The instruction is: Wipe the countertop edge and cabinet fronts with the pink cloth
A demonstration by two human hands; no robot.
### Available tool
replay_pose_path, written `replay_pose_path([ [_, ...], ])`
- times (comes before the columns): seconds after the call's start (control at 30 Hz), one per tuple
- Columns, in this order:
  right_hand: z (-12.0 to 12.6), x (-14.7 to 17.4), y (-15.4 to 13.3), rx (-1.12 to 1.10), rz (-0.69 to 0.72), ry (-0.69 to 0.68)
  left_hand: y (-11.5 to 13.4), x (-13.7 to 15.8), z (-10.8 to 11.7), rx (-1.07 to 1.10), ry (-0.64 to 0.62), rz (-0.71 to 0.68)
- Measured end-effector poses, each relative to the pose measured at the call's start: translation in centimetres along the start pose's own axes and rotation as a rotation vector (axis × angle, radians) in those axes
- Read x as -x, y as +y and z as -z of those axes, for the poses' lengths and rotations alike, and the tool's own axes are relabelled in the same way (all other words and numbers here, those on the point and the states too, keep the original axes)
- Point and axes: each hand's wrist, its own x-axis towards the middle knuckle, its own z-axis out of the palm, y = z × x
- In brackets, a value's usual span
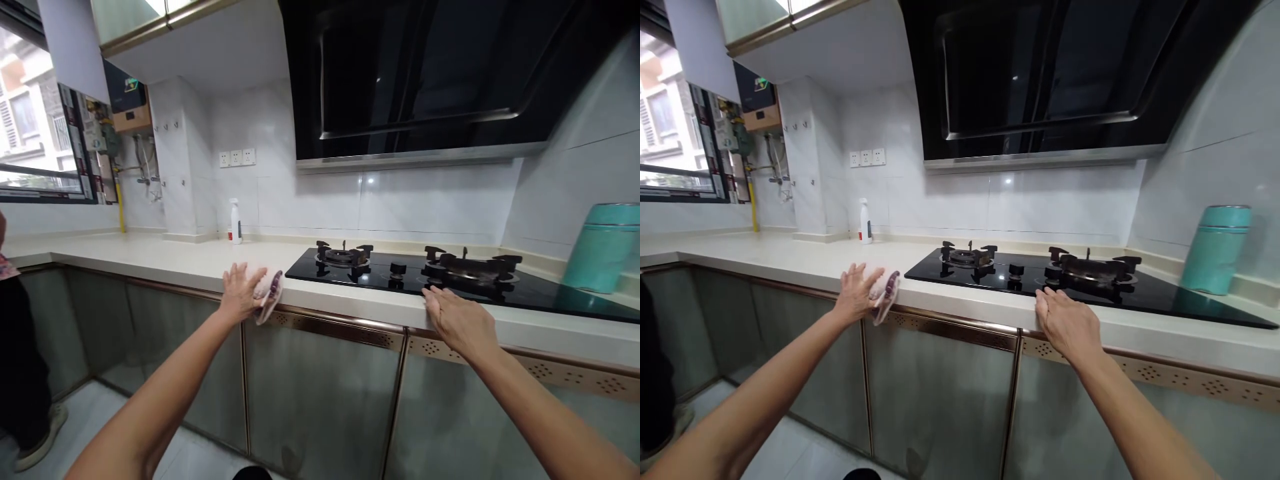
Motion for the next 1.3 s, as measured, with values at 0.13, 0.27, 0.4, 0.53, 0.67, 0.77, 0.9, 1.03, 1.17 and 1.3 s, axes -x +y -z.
replay_pose_path([
  [0.13, 0.1, -0.4, -1.0, -0.047, -0.091, 0.040, -1.8, -0.1, 1.1, -0.061, -0.070, -0.022],
  [0.27, -0.2, -0.5, -1.3, -0.091, -0.147, 0.089, 4.8, -0.2, 1.3, 0.030, -0.032, -0.132],
  [0.4, -0.6, -0.4, -1.1, -0.109, -0.155, 0.090, 17.0, 0.1, 0.6, 0.196, 0.077, -0.215],
  [0.53, -0.9, -0.3, -0.6, -0.098, -0.141, 0.064, 25.9, -0.2, 0.2, 0.266, 0.187, -0.320],
  [0.67, -0.9, -0.1, -0.4, -0.092, -0.122, 0.058, 24.2, -0.7, -0.9, 0.221, 0.192, -0.490],
  [0.77, -0.8, -0.1, -0.5, -0.128, -0.160, 0.056, 17.2, -0.7, -1.7, 0.188, 0.148, -0.499],
  [0.9, -0.6, -0.2, -0.9, -0.160, -0.196, 0.066, 6.3, -0.3, -1.2, 0.085, 0.013, -0.311],
  [1.03, -0.5, -0.3, -1.4, -0.164, -0.210, 0.108, -1.3, -0.4, 0.2, -0.004, -0.090, -0.187],
  [1.17, 0.4, -0.6, -2.0, -0.156, -0.245, 0.113, -2.9, -0.8, 1.1, -0.071, -0.122, -0.148],
  [1.3, 1.9, -1.0, -2.5, -0.162, -0.286, 0.059, 0.9, -1.0, 1.5, -0.099, -0.086, -0.149],
])
